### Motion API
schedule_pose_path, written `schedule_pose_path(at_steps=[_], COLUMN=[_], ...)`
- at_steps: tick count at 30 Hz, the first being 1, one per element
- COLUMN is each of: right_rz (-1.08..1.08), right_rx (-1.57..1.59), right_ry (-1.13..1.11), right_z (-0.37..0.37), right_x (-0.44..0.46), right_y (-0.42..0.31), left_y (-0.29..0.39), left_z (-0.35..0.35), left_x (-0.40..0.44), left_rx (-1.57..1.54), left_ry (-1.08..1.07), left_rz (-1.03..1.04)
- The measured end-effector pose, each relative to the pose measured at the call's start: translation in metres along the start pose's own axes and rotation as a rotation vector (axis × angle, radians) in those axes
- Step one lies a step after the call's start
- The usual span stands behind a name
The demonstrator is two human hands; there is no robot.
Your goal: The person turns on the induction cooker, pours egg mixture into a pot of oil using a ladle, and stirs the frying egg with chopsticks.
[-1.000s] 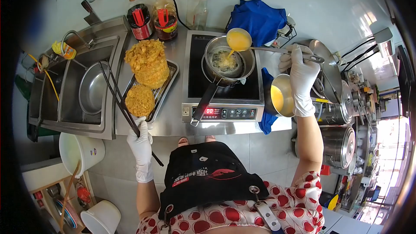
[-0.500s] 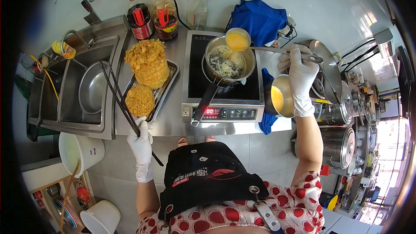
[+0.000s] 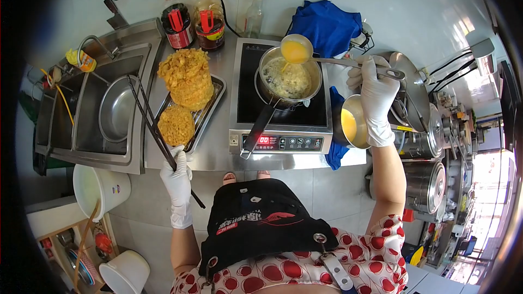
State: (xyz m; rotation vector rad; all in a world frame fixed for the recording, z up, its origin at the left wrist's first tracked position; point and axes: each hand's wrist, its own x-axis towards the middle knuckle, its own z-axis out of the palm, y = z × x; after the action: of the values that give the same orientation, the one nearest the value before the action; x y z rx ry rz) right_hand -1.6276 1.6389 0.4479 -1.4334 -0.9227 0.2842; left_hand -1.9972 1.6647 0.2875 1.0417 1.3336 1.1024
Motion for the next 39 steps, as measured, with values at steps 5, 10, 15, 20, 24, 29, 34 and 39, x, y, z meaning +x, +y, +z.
schedule_pose_path(at_steps=[5,10,15,20,24,29,34,39], right_rz=[0.005,0.007,0.004,-0.01,-0.015,-0.018,-0.07,-0.097], right_rx=[0.034,0.018,0.018,0.031,0.047,0.028,-0.06,-0.14], right_ry=[-0.013,-0.018,-0.013,-0.011,-0.023,-0.014,-0.002,0.001], right_z=[0.002,0.006,0.008,0.009,0.007,0.005,-0.002,-0.009], right_x=[-0.001,0.001,0.003,0.005,0.007,0.009,0.012,0.013], right_y=[-0.002,-0.003,-0.002,0.0,0.002,0.003,0.008,0.01], left_y=[-0.002,-0.004,-0.002,-0.004,-0.004,-0.005,-0.004,-0.005], left_z=[-0.001,-0.003,-0.004,-0.006,-0.005,-0.004,-0.002,0.0], left_x=[0.0,0.001,0.0,0.001,0.003,0.004,0.005,0.006], left_rx=[-0.008,-0.017,-0.03,-0.033,-0.027,-0.024,-0.026,-0.027], left_ry=[0.005,0.01,0.014,0.01,0.014,0.022,0.018,0.013], left_rz=[-0.001,-0.003,-0.011,-0.015,-0.01,-0.015,-0.012,-0.01])
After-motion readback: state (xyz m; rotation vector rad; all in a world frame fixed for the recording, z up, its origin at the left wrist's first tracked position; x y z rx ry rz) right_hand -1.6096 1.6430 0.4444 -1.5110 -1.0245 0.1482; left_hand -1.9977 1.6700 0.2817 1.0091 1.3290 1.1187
